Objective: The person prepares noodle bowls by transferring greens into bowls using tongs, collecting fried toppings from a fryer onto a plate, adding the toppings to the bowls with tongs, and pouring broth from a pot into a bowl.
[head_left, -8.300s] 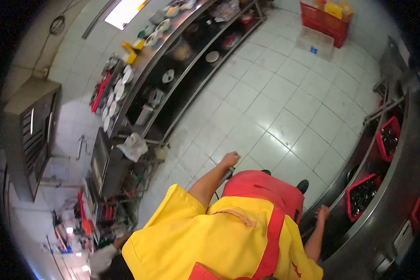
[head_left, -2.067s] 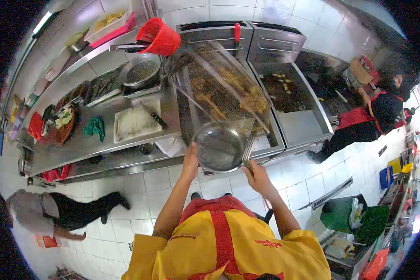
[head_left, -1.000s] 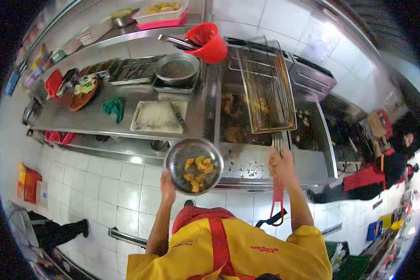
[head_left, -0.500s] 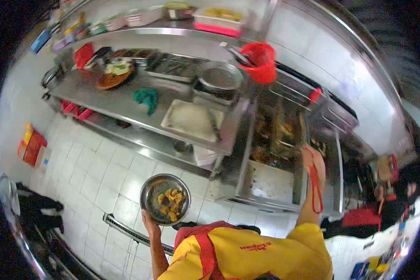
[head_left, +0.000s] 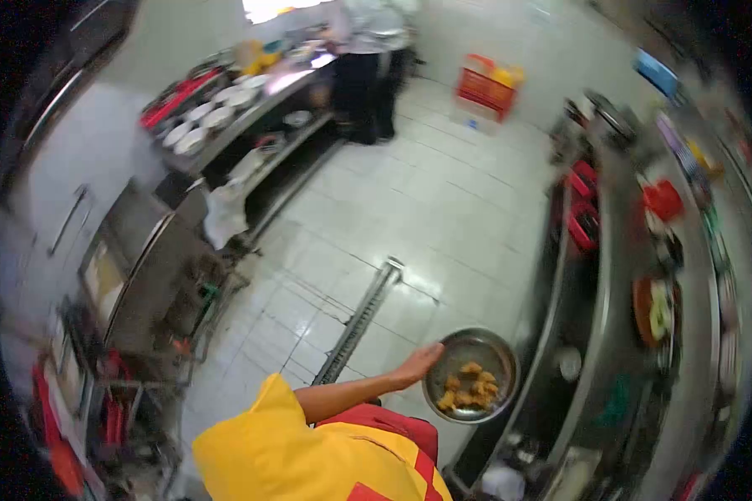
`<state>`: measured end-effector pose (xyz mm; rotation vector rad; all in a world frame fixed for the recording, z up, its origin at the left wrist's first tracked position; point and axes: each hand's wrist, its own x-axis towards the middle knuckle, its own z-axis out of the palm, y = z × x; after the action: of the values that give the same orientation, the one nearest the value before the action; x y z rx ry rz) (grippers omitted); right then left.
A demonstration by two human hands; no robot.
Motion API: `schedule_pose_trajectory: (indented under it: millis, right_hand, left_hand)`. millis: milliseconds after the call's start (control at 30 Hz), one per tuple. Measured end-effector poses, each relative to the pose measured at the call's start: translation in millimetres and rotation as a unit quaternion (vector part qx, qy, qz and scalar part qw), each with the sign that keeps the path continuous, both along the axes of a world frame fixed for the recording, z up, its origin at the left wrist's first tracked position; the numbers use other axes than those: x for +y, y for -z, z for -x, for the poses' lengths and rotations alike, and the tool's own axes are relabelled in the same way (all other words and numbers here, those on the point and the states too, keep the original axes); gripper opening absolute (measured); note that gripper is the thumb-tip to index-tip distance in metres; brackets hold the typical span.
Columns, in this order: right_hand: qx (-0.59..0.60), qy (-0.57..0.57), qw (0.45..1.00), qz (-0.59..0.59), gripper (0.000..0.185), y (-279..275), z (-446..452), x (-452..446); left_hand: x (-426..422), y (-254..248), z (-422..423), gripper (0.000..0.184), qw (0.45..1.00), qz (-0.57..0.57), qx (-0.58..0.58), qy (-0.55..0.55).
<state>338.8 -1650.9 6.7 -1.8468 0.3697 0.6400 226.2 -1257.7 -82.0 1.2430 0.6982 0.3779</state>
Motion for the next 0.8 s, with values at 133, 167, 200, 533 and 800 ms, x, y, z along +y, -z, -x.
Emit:
schedule_pose_trajectory:
  millis: [133,167,200,533,800]
  right_hand:
    - [0.069,-0.179,0.978,0.086,0.030,20.4,-60.1,95.9]
    - [0.073,-0.219,0.967,0.105,0.031,24.7,-82.4,116.2]
    - [0.073,-0.258,0.955,0.126,0.031,25.9,-110.0,142.2]
    - [-0.392,-0.524,0.716,0.244,0.040,143.2,-311.8,579.3]
    - [-0.305,-0.803,0.501,-0.110,0.038,44.4,-95.8,971.6]
  left_hand:
    - [78.1,-10.7,0.3,0.061,0.991,0.064,-0.041,-0.106]
    - [90.2,3.5,3.7,0.061,0.989,0.057,-0.038,-0.130]
    - [110.2,16.7,2.2,0.063,0.982,0.048,-0.035,-0.178]
    - [275.0,11.0,80.8,0.052,0.856,0.154,0.070,-0.489]
    - [420.9,51.4,80.5,0.048,0.712,0.098,-0.062,-0.693]
